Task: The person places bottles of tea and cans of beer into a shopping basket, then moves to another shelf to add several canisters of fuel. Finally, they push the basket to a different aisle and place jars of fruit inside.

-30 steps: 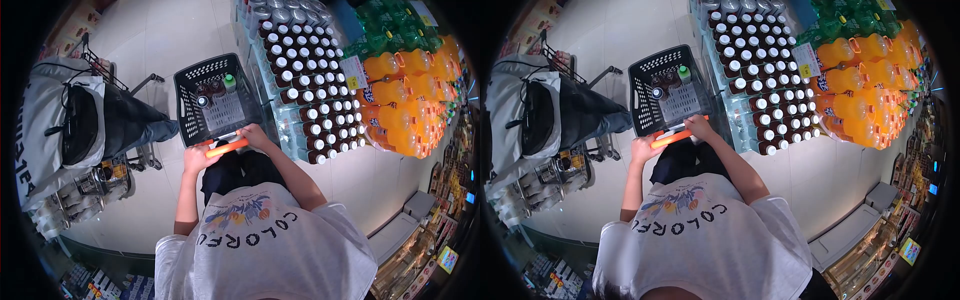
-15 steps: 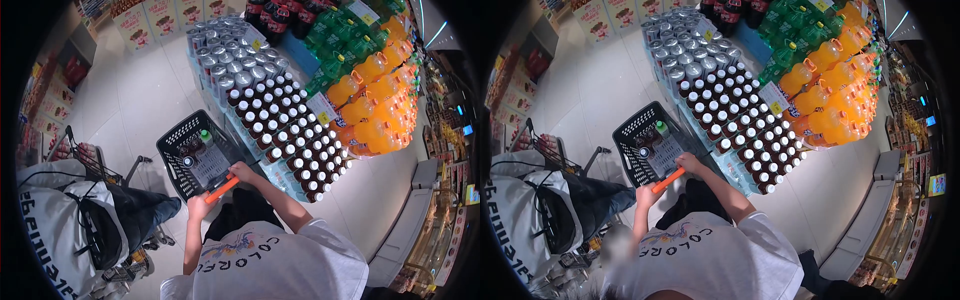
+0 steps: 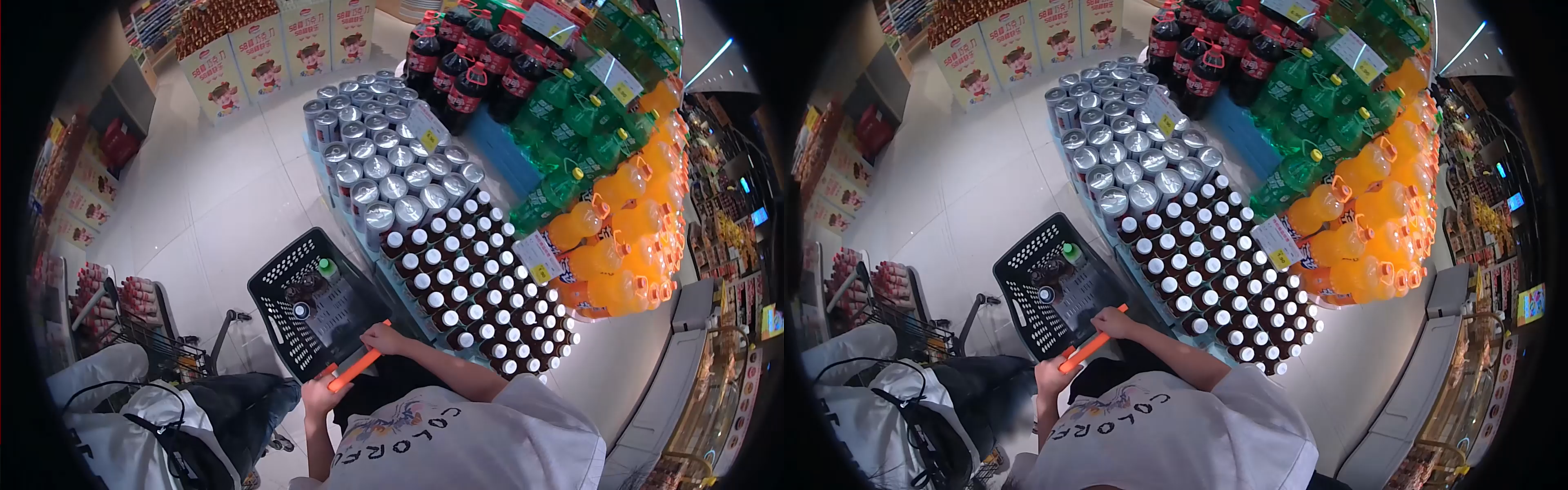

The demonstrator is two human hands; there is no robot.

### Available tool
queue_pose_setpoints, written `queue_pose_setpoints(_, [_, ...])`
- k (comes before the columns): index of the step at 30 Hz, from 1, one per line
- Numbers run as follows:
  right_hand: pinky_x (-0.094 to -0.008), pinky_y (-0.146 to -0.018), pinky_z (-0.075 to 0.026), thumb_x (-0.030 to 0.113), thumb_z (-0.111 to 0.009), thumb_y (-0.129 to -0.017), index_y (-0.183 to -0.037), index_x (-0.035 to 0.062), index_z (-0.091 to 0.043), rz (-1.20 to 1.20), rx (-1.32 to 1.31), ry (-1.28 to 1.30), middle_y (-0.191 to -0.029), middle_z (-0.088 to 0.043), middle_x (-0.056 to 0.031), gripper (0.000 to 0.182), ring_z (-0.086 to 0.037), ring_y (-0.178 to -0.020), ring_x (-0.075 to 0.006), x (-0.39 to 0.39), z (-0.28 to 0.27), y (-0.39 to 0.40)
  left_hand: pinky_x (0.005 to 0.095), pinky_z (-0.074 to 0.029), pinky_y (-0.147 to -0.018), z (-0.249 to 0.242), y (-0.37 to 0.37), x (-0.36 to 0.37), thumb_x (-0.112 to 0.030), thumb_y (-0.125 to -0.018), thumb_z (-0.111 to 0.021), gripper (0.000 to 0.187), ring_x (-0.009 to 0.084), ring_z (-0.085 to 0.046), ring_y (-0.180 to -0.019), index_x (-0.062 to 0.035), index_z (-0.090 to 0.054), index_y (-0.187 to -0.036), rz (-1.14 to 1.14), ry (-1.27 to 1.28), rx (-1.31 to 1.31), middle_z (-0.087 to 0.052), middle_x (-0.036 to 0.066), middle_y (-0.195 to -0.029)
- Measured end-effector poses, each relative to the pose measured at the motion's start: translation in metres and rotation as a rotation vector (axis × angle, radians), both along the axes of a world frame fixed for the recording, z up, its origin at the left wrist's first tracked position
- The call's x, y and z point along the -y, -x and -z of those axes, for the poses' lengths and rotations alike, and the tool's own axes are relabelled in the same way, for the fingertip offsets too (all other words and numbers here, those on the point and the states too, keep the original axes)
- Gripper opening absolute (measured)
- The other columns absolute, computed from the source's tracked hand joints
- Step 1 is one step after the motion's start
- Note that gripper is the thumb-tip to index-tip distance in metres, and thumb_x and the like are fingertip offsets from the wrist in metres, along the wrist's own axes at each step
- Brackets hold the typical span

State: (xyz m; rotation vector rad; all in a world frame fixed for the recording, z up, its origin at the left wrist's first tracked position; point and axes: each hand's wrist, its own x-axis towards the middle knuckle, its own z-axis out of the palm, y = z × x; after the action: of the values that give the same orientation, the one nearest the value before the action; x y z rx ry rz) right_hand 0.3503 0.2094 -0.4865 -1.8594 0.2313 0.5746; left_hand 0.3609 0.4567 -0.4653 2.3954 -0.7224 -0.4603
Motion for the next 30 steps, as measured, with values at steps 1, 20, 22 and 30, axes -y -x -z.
queue_pose_setpoints(1, [-0.0295, -0.048, -0.041, 0.026, -0.046, -0.085, -0.057, 0.0018, -0.055, -0.004, -0.003, 0.018, -0.049, -0.05, -0.006, 0.039, -0.05, -0.044, -0.0153, 0.004, 0.007, -0.004, 0.0345, -0.046, -0.05, 0.003, -0.005, 0.001, -0.044, -0.055, -0.074, 0.036, 0.0268, -0.059, -0.055, -0.0101, -0.062, -0.062, 0.006, 0.053, 0.022, -0.059, 0.008, -0.059])
queue_pose_setpoints(20, [-0.0414, -0.069, -0.047, 0.015, -0.056, -0.076, -0.091, 0.0068, -0.054, -0.187, 0.0, 0.526, -0.085, -0.059, -0.0143, 0.018, -0.059, -0.081, -0.0318, -0.006, 0.196, -0.256, 0.0365, -0.045, -0.069, 0.285, -0.251, 0.019, -0.013, -0.075, -0.062, 0.024, 0.0272, -0.056, -0.083, -0.0057, -0.054, -0.096, -0.661, 0.055, -0.181, -0.054, 0.012, -0.086])
queue_pose_setpoints(22, [-0.0428, -0.072, -0.047, 0.014, -0.057, -0.074, -0.107, 0.011, -0.049, -0.21, -0.052, 0.662, -0.1, -0.054, -0.0161, 0.034, -0.058, -0.085, -0.0335, -0.02, 0.278, -0.277, 0.0392, -0.046, -0.073, 0.348, -0.278, 0.032, -0.017, -0.073, -0.063, 0.04, 0.0306, -0.052, -0.094, -0.0093, -0.049, -0.11, -0.617, -0.181, -0.208, -0.051, 0.013, -0.099])
queue_pose_setpoints(30, [-0.0429, -0.073, -0.048, 0.02, -0.066, -0.071, -0.124, 0.016, -0.035, -0.295, -0.258, 0.701, -0.106, -0.048, -0.0156, 0.062, -0.057, -0.088, -0.0338, -0.051, 0.445, -0.295, 0.0421, -0.046, -0.075, 0.47, -0.285, 0.058, -0.03, -0.071, -0.067, 0.066, 0.0294, -0.054, -0.094, -0.0159, -0.033, -0.125, -0.423, -0.617, -0.415, -0.047, 0.014, -0.105])
